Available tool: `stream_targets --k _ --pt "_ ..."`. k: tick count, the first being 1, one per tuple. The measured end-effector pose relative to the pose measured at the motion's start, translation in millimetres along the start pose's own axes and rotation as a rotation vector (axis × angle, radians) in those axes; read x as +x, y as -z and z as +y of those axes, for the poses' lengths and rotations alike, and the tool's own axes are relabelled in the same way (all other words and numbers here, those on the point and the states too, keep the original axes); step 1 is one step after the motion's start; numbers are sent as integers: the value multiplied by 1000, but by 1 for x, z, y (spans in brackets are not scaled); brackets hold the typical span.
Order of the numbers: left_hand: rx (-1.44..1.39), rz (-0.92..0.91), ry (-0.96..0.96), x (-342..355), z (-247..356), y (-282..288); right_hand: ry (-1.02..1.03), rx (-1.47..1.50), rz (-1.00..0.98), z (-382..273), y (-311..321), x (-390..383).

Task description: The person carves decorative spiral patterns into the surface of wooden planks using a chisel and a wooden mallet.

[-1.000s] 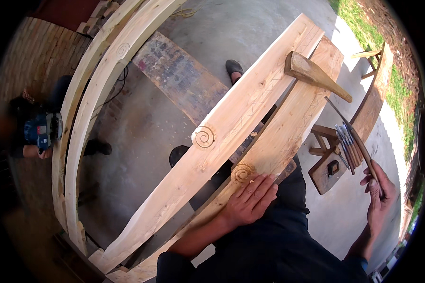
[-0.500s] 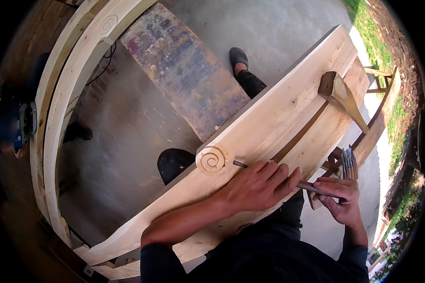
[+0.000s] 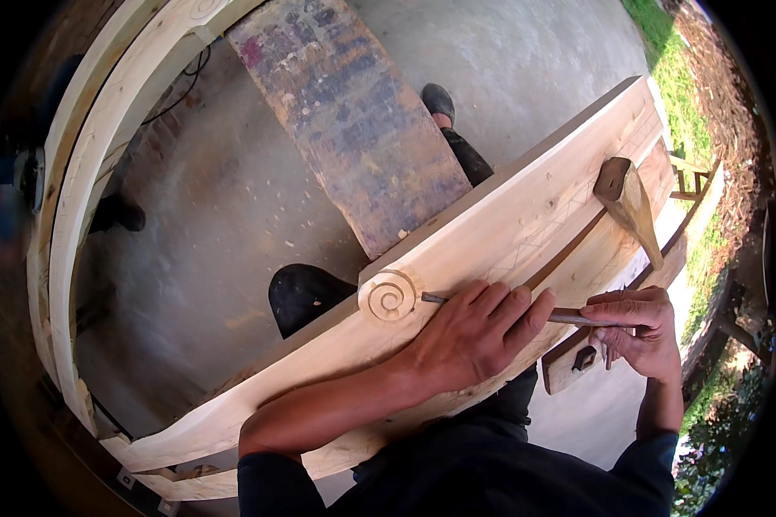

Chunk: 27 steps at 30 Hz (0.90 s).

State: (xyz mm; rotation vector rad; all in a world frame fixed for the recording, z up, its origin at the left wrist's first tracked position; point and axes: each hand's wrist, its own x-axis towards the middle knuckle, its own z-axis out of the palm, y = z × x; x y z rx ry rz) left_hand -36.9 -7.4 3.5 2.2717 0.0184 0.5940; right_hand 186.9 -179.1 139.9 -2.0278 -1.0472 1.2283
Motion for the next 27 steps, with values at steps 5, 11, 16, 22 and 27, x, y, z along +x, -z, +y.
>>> stream_targets --k 5,11,16,22,27 --pt "-24 34 59 4 -2 2 91 -120 -49 -17 11 22" --pt "-6 22 66 3 -5 -1 98 -102 -43 -9 8 29" --pt "260 77 -115 0 3 6 127 1 40 6 -8 -1" --pt "130 8 -201 -4 5 -6 -41 19 61 19 -31 -37" --pt "111 -59 -198 -2 4 -4 151 -82 89 26 -44 -35"
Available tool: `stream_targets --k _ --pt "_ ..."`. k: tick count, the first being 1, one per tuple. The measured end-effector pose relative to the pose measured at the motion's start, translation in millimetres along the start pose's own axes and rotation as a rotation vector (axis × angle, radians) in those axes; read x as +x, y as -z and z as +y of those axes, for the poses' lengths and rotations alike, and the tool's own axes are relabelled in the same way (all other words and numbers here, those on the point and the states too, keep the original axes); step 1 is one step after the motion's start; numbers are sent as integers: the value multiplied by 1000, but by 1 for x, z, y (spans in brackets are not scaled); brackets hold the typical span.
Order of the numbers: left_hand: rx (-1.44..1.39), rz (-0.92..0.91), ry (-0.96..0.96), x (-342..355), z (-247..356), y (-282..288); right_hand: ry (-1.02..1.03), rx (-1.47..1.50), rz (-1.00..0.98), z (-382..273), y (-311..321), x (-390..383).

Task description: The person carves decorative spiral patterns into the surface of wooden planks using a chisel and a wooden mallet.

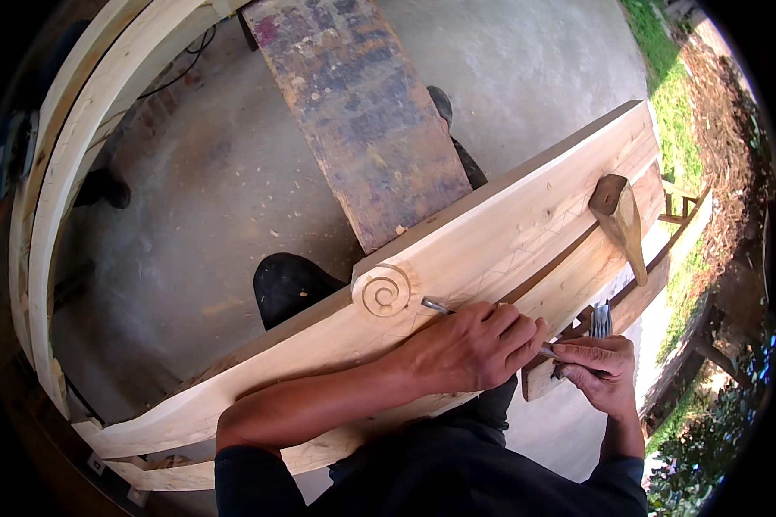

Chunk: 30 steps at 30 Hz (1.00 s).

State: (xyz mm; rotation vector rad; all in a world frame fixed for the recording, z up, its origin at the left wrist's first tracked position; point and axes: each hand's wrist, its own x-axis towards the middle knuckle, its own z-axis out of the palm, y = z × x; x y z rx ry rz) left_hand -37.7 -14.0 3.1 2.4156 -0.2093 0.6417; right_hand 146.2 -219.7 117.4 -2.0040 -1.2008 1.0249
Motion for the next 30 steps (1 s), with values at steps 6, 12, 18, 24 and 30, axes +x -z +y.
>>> stream_targets --k 6,12,18,24,30 --pt "-8 -30 15 1 -1 2 13 -5 -6 -7 4 12" --pt "-5 -47 32 4 -1 4 -17 0 -3 -4 4 11" --pt "1 -58 19 3 -2 5 5 -13 -9 -5 6 15" --pt "-16 -48 13 4 -5 2 23 -41 9 -3 6 16" --pt "-54 -35 51 6 -4 3 43 -53 -9 -3 10 19"
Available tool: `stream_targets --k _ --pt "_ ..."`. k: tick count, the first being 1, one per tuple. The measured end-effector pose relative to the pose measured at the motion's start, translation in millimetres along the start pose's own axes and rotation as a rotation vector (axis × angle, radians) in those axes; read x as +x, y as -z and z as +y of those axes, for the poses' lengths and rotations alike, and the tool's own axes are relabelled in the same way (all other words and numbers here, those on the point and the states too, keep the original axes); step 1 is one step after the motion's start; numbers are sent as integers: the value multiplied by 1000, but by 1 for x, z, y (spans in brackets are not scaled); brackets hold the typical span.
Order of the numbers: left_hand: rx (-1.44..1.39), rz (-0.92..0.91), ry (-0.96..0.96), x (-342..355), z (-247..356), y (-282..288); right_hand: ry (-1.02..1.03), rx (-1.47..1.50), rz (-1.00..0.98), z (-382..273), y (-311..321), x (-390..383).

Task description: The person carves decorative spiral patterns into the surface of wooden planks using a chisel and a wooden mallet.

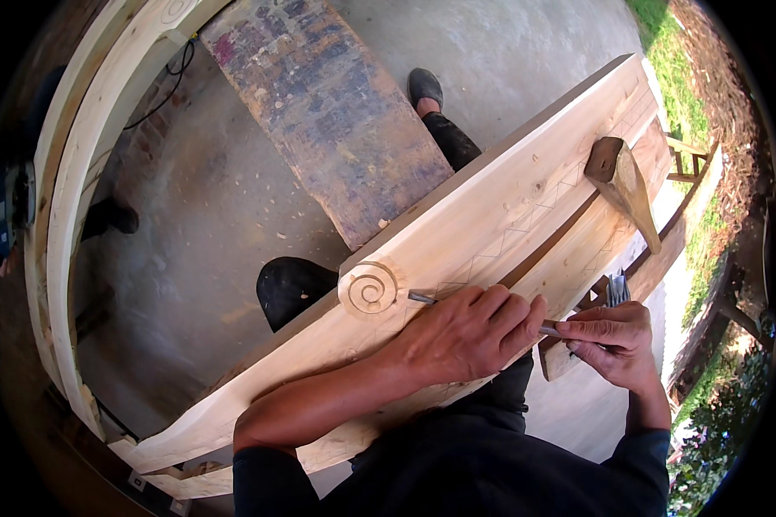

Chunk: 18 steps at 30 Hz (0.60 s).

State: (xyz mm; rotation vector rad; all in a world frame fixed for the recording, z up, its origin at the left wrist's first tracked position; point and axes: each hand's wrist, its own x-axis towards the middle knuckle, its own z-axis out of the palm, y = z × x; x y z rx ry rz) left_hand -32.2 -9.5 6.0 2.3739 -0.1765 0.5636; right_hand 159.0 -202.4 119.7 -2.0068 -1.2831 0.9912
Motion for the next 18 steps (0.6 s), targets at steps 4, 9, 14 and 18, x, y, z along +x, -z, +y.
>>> stream_targets --k 4,9,14,18 --pt "-25 -1 7 -1 -2 1 3 -14 -18 -9 3 5" --pt "-118 59 50 3 -2 -1 -5 -53 -47 -22 9 11" --pt "-153 45 79 5 -1 2 4 -61 -80 -24 15 16" --pt "-150 54 88 4 -1 -3 22 -25 -52 -15 10 14"
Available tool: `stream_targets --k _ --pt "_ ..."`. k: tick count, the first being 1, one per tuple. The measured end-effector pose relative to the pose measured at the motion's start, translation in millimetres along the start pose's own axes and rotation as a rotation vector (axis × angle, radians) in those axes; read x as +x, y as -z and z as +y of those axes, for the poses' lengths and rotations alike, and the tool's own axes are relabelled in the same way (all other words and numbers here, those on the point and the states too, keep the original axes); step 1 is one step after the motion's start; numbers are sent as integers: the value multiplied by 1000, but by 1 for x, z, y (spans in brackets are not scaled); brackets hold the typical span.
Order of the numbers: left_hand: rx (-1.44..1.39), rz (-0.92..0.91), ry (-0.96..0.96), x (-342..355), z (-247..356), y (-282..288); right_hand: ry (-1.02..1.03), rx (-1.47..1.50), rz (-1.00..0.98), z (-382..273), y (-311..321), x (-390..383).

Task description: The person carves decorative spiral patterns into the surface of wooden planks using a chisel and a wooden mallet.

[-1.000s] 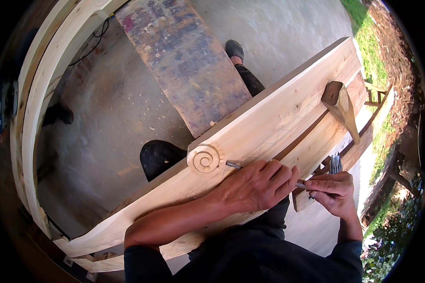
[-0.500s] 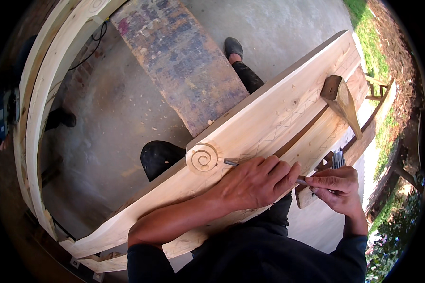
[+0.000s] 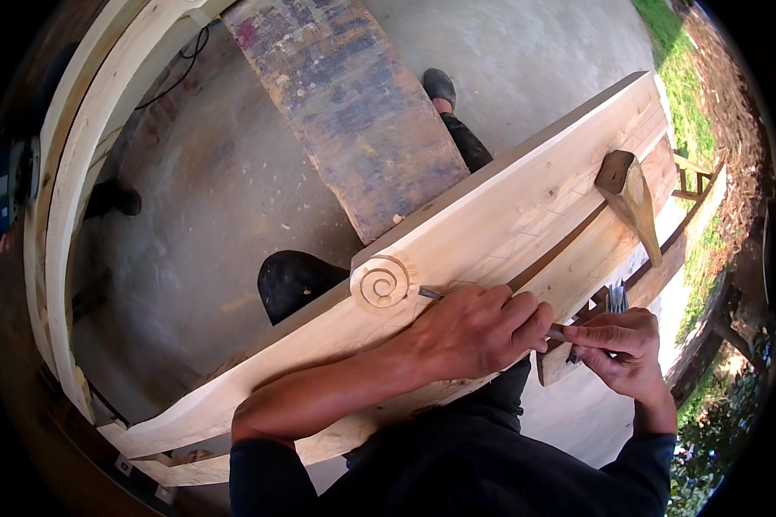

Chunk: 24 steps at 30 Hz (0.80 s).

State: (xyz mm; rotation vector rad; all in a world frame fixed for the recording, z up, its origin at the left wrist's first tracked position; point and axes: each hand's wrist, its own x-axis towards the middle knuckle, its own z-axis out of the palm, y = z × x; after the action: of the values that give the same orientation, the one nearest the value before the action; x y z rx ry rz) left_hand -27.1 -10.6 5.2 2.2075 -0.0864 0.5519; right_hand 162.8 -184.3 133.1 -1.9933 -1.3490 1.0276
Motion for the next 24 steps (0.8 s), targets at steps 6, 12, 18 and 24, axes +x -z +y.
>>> stream_targets --k 6,12,18,24 --pt "-5 26 18 -2 2 -4 33 6 18 7 -6 0" --pt "41 16 19 1 4 -2 48 22 42 10 -10 1" --pt "48 4 50 0 1 -1 29 -5 -15 7 -4 4" --pt "-6 31 52 0 0 1 34 133 227 12 5 -5"
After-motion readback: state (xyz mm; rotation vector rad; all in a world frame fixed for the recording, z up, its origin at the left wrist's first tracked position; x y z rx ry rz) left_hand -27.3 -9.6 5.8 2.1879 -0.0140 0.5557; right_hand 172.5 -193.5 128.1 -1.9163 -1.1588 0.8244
